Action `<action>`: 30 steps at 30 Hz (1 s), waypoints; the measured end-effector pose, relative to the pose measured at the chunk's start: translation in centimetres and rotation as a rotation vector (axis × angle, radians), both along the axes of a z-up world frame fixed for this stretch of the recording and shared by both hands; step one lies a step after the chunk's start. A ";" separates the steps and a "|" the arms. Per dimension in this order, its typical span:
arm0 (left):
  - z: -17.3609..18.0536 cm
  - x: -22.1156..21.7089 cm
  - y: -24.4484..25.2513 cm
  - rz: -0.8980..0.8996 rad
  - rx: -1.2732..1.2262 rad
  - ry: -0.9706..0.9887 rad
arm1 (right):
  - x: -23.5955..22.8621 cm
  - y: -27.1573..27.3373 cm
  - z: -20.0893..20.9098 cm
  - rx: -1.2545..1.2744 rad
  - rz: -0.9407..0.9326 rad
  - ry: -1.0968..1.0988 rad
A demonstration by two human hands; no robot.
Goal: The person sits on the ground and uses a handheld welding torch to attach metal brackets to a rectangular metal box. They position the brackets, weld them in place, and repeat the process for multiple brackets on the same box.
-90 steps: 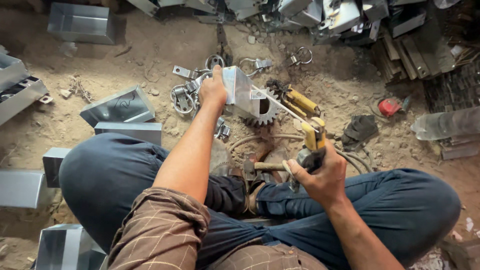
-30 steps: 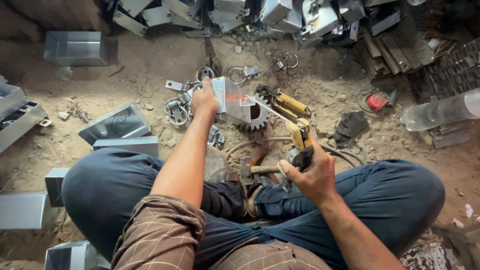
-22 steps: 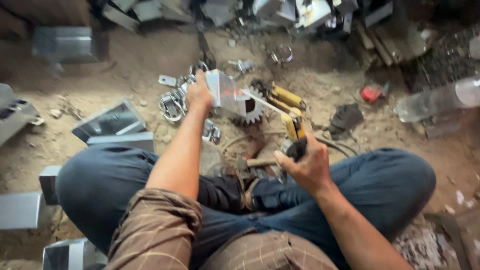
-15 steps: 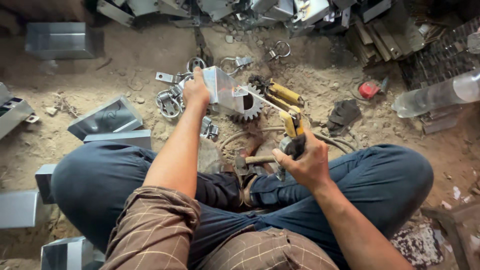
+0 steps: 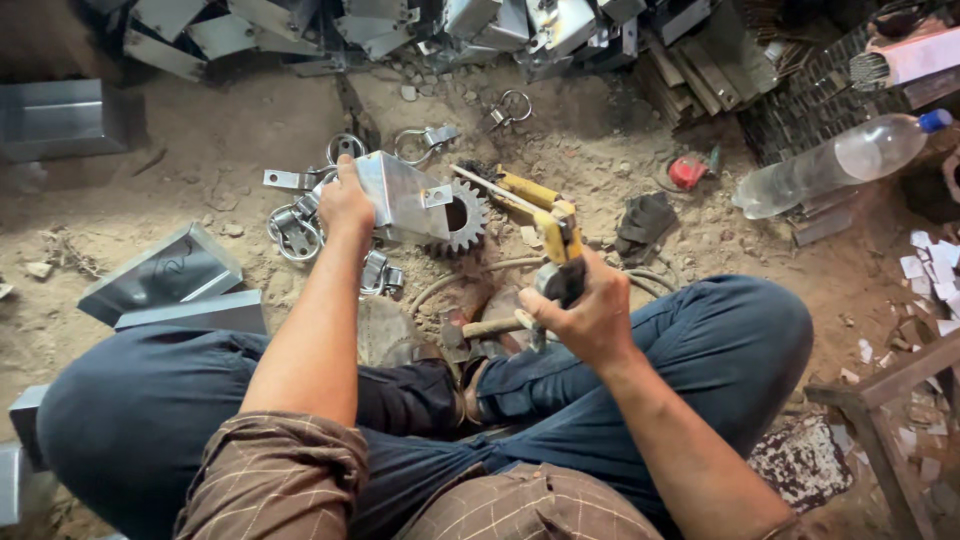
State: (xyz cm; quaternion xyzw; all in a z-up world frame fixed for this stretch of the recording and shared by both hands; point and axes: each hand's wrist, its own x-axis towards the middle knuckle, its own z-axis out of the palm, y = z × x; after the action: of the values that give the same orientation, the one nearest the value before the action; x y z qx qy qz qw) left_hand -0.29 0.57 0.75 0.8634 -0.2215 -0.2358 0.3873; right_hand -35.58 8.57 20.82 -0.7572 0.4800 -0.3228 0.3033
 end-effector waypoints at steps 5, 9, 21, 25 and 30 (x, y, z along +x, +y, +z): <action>0.5 -0.3 -0.4 0.035 0.004 0.007 | -0.5 -1.0 0.1 0.036 -0.101 -0.001; 0.3 -0.3 -0.2 0.044 0.010 0.026 | -1.3 -2.2 -0.3 0.014 -0.169 -0.024; 0.1 -0.2 -0.6 0.043 0.023 0.029 | -2.3 -4.1 -0.8 -0.060 -0.242 -0.061; 0.6 -0.4 -0.4 0.026 0.019 0.002 | -1.8 -3.7 -0.6 -0.065 -0.196 -0.094; 0.9 -0.2 -0.4 0.026 0.059 0.010 | -1.2 -3.3 -0.4 -0.065 -0.194 -0.051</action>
State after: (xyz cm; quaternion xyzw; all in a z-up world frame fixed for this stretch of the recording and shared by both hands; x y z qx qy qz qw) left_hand -0.49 0.12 1.65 0.8759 -0.2013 -0.2416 0.3660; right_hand -36.79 5.31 20.40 -0.7080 0.5325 -0.3854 0.2581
